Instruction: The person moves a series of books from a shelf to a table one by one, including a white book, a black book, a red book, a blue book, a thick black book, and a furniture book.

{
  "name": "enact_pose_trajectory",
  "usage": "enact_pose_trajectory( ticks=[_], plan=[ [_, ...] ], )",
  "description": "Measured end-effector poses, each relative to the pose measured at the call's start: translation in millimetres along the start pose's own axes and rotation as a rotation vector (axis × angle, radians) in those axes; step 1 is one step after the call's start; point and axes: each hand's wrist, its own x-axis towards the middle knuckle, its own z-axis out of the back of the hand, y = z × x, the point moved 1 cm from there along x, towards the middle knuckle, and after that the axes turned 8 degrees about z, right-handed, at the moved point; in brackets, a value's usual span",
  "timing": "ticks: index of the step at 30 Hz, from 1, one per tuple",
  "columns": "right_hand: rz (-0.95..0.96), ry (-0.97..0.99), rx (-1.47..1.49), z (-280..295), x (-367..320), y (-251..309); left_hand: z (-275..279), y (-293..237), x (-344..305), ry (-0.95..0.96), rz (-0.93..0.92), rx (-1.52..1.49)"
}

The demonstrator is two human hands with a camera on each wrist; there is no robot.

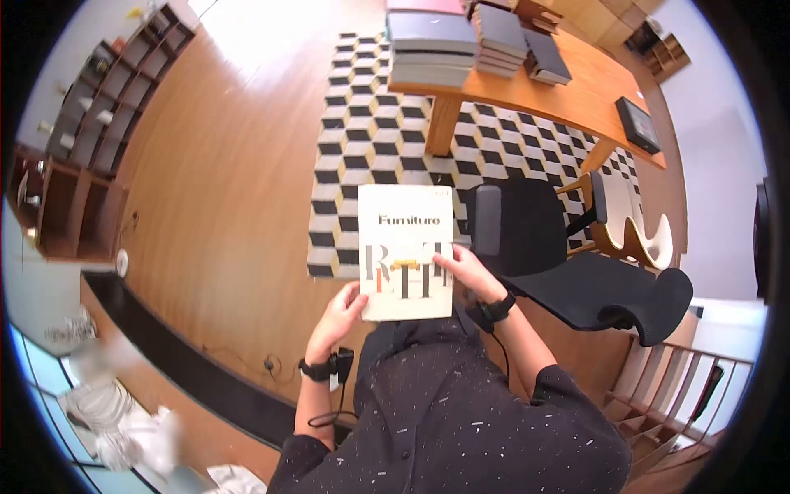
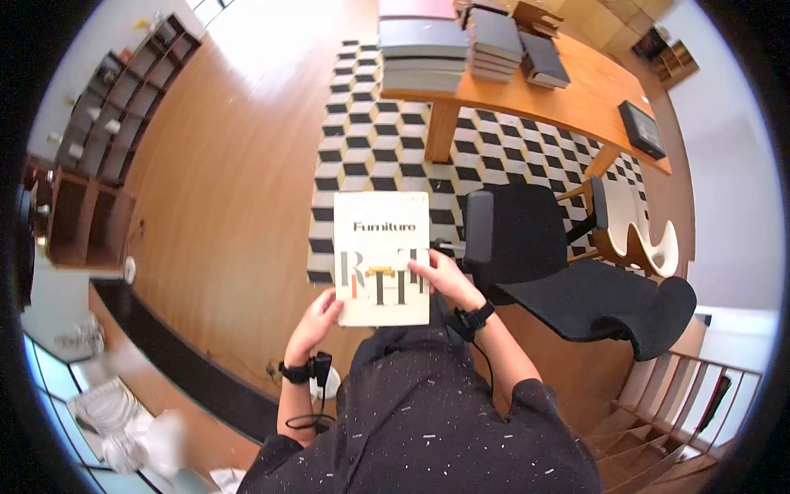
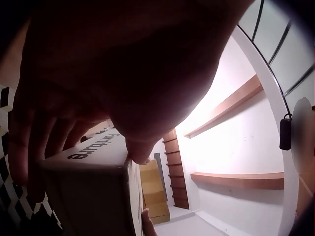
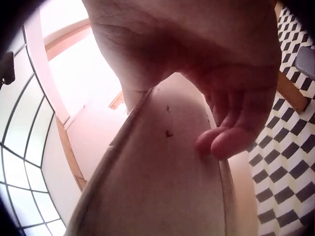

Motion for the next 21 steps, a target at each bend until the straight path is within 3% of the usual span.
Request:
enact_pose_trajectory(
  ticks=[7, 10, 11, 14, 16, 18, 21],
  plan=[
    [-0.011, 0.004, 0.078, 4.6, 3.4, -16.3, 0.5, -6.7, 11.4, 0.041, -0.011, 0.171],
    [0.08, 0.004, -0.029, 4.7, 18.5, -65.7, 3.1, 8.7, 16.1, 0.001, -0.057, 0.203],
    [0.024, 0.022, -0.066, 3.3, 6.0, -39.2, 0.2, 13.4, 15.6, -0.051, -0.052, 0.194],
    [0.027, 0.047, -0.021, 3.8, 8.9, -47.8, -2.7, 16.8, 16.5, -0.099, -0.066, 0.183],
    [0.094, 0.057, -0.03, 4.9, 6.3, -37.8, 1.4, 22.9, 25.0, -0.098, -0.119, 0.194],
    [0.203, 0.024, 0.021, 5.4, 27.3, -76.2, 5.1, 24.0, 26.3, -0.086, -0.146, 0.229],
    [0.217, -0.035, -0.01, 1.7, 27.9, -83.8, 12.5, 26.6, 35.3, -0.051, -0.183, 0.272]
  ],
)
